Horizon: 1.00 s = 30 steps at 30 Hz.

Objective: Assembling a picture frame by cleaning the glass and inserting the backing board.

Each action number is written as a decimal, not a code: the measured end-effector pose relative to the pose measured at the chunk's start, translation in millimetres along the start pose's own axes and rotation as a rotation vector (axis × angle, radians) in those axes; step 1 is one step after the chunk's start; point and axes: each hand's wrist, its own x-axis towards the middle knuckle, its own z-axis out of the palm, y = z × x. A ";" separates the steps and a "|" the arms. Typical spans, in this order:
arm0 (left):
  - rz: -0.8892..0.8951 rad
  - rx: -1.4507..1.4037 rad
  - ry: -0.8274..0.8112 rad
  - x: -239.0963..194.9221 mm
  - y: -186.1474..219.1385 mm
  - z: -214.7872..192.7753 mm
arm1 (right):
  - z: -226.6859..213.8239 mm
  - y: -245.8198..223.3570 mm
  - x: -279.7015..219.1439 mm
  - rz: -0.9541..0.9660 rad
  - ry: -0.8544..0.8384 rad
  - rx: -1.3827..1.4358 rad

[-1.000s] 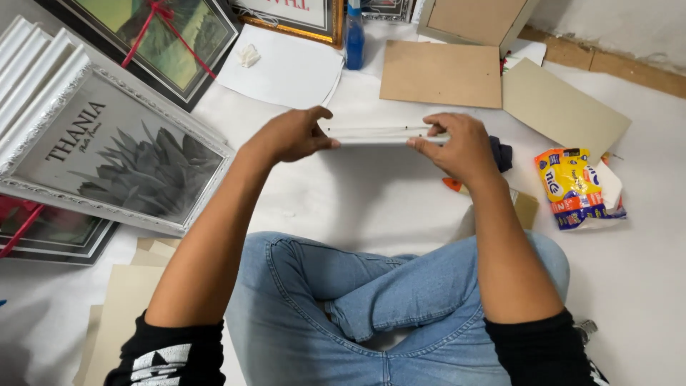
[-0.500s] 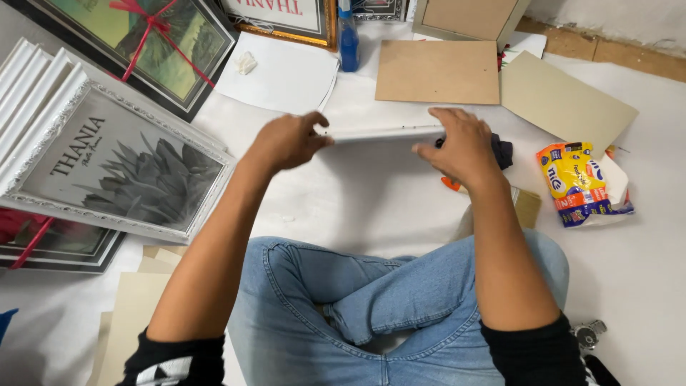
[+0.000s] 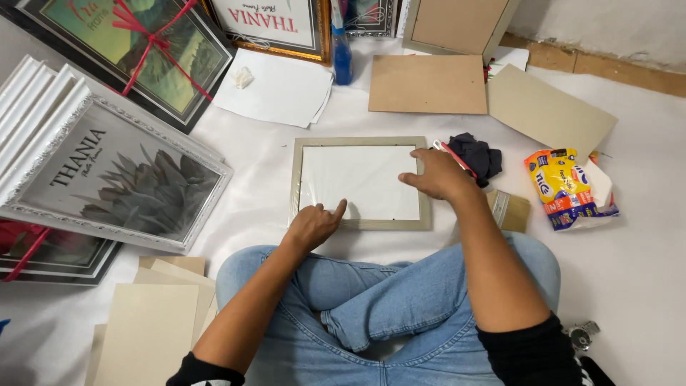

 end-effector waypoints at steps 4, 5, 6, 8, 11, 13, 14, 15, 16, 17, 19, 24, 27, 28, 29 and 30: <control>-0.023 -0.004 0.024 12.2 1.5 21.2 | 11.5 -23.9 -0.9 0.013 -0.128 -0.067; -0.009 0.004 0.021 15.3 1.5 25.8 | 18.4 -23.7 4.5 0.024 -0.159 -0.071; 0.006 0.013 0.018 18.7 1.4 30.8 | 25.5 -23.4 10.3 0.035 -0.189 -0.074; 0.001 -0.008 0.011 19.8 4.5 16.9 | 23.0 -39.7 8.5 0.018 -0.201 -0.056; -0.023 -0.040 0.005 26.5 5.5 19.1 | 37.5 -46.3 18.6 -0.009 -0.216 -0.054; -0.040 -0.048 0.003 30.1 3.7 27.9 | 51.5 -42.4 28.2 -0.021 -0.221 -0.066; -0.037 -0.054 -0.004 31.3 2.7 32.4 | 57.3 -38.9 32.5 -0.011 -0.239 -0.119; -0.034 -0.059 -0.011 32.8 0.1 36.6 | 62.6 -36.3 37.9 -0.002 -0.256 -0.173; -0.040 -0.059 -0.010 35.2 -4.9 31.8 | 70.5 -31.1 43.0 -0.008 -0.256 -0.176; -0.081 -0.157 -0.019 38.4 -8.8 27.3 | 78.5 -24.6 47.4 0.023 -0.300 -0.203; -0.122 -0.259 -0.029 43.1 -15.2 8.6 | 83.1 -25.4 47.4 0.055 -0.348 -0.233; -0.352 -0.534 -0.102 44.2 -20.6 -40.6 | 82.9 -37.8 42.1 0.086 -0.456 -0.351; -0.381 -0.525 -0.192 45.0 -23.1 -48.1 | 74.1 -47.9 40.8 0.069 -0.461 -0.358; -0.383 -0.527 -0.197 45.9 -24.2 -39.2 | 73.9 -50.4 41.9 0.068 -0.467 -0.356; -0.380 -0.557 -0.241 48.1 -25.0 -30.6 | 73.0 -51.9 43.0 0.064 -0.460 -0.361; -0.377 -0.588 -0.286 50.3 -25.4 -22.1 | 71.9 -53.3 44.0 0.059 -0.453 -0.366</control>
